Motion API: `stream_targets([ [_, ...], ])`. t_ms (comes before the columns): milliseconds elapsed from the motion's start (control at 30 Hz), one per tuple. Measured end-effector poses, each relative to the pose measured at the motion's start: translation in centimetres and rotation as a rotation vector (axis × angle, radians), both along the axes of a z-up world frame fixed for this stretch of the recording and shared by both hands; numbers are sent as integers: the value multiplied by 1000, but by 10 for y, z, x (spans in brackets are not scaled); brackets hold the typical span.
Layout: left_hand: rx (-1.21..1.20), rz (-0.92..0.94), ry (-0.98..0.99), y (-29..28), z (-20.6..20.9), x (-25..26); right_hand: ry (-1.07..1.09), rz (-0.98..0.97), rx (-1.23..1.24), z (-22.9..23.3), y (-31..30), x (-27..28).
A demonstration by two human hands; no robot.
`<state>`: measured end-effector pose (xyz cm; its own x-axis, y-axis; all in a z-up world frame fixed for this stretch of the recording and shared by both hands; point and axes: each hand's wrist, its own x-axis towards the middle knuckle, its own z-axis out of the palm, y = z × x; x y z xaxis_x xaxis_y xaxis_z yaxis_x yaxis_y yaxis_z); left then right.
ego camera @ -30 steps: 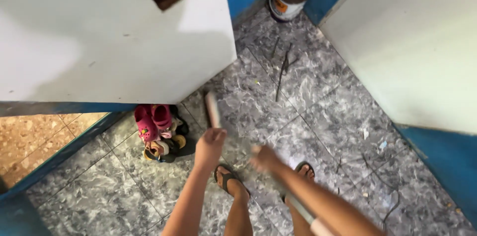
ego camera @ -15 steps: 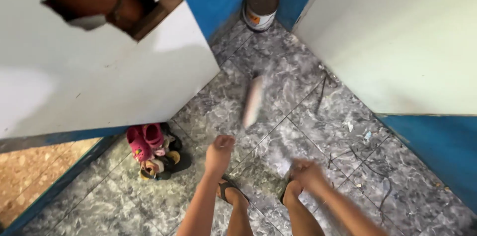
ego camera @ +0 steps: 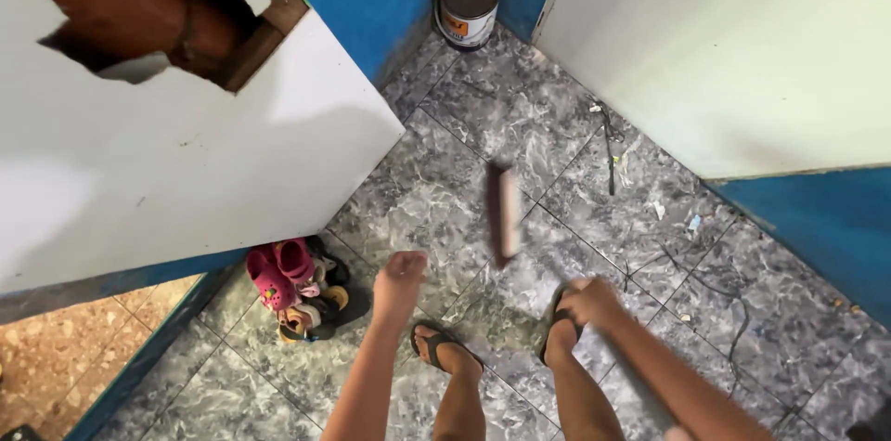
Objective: Sweep the floor and organize shoes.
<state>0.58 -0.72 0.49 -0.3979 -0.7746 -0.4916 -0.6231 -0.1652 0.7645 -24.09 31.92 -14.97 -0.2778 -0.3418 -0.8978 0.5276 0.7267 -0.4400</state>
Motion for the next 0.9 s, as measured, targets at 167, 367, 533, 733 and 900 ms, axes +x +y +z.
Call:
stream_targets([
  [167, -56, -103, 7, -17, 1, -5, 796, 543, 196, 52, -41, -29],
  [367, -144, -163, 2, -60, 25, -38, 490, 123, -8, 143, -142, -20],
  [533, -156, -97, -2, -74, 24, -53, 76, -119, -261, 142, -252, -46],
  [733, -57, 6, -30, -73, 13, -67, -421, -527, -425, 119, -352, -106],
  [900, -22, 82, 59, -76, -11, -95, -362, -212, -314, 70, -371, -146],
])
